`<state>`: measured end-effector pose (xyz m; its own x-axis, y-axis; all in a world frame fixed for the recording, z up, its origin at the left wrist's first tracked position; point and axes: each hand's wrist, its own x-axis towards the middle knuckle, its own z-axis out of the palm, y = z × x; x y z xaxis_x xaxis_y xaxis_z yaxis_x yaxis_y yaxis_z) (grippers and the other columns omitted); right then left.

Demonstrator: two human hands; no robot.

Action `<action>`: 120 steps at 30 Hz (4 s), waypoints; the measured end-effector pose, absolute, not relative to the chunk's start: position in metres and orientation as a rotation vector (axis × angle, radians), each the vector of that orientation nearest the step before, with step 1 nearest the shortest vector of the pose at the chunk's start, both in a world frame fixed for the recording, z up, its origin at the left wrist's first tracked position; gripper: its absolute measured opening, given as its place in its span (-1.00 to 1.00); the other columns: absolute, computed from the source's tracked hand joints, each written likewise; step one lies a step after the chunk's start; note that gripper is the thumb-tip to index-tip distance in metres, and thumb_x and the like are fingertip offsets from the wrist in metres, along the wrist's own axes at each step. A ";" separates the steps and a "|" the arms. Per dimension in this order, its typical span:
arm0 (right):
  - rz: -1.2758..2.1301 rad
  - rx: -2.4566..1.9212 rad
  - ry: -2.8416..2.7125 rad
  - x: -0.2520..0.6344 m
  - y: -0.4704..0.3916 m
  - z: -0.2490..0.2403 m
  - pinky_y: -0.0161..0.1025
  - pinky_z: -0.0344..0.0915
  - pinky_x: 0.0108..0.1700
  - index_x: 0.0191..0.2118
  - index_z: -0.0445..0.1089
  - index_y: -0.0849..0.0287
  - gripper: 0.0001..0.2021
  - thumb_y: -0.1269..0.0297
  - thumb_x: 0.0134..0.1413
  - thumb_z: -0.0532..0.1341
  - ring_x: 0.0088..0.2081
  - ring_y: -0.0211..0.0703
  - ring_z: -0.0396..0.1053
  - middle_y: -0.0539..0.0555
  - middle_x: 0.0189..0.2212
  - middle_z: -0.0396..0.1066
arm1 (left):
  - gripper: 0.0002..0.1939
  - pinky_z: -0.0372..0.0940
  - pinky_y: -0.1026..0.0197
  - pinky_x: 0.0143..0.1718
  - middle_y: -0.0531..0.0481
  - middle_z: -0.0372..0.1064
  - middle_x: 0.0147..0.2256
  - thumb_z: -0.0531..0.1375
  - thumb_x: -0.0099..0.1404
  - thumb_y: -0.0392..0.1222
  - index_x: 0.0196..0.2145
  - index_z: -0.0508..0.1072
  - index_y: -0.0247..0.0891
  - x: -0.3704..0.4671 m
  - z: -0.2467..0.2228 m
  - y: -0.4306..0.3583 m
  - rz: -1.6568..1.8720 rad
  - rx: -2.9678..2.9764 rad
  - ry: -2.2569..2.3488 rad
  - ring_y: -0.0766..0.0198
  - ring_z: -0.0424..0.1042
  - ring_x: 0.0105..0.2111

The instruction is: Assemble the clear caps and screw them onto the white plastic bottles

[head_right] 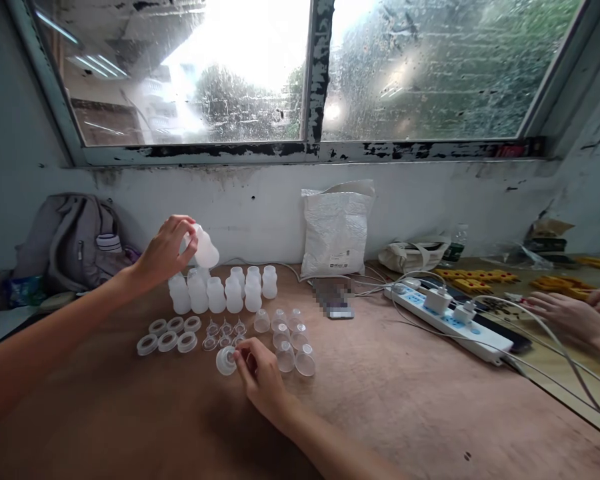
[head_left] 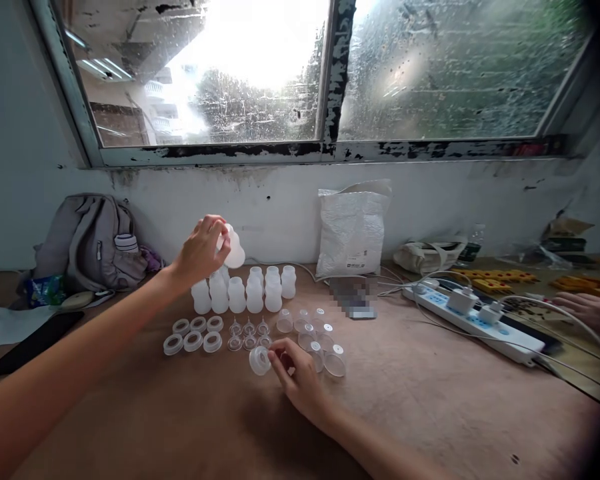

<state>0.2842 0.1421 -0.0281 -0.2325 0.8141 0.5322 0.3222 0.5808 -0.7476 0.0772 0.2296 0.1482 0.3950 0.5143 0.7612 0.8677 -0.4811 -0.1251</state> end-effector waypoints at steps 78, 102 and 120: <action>1.055 -0.919 -1.451 0.290 0.158 -0.033 -0.34 0.24 -0.51 -0.36 0.30 0.18 -0.78 0.11 0.03 0.15 -0.53 -0.30 0.25 -0.01 -0.50 0.30 | -0.67 0.16 0.38 -0.62 0.01 0.29 -0.39 0.26 -0.02 -0.06 -0.31 0.40 -0.29 0.076 -0.008 0.162 -2.016 -2.912 -2.209 0.31 0.29 -0.47; 0.869 -1.099 -1.654 0.295 0.154 -0.027 -0.36 -0.03 -0.59 -0.60 0.12 0.17 -0.66 0.10 0.10 0.05 -0.62 -0.34 0.03 -0.10 -0.68 0.05 | -0.67 0.14 0.40 -0.68 0.00 0.31 -0.42 0.24 -0.01 -0.05 -0.31 0.39 -0.31 0.077 -0.005 0.159 -1.860 -3.077 -2.255 0.31 0.31 -0.49; 1.191 -0.913 -1.683 0.287 0.144 -0.019 -0.36 0.28 -0.43 -0.11 0.28 0.11 -0.59 0.21 -0.17 0.29 -0.36 -0.25 0.29 0.04 -0.26 0.30 | -0.70 0.14 0.42 -0.74 0.02 0.28 -0.51 0.18 0.06 0.00 -0.38 0.37 -0.32 0.081 -0.016 0.161 -1.956 -3.212 -2.279 0.38 0.26 -0.61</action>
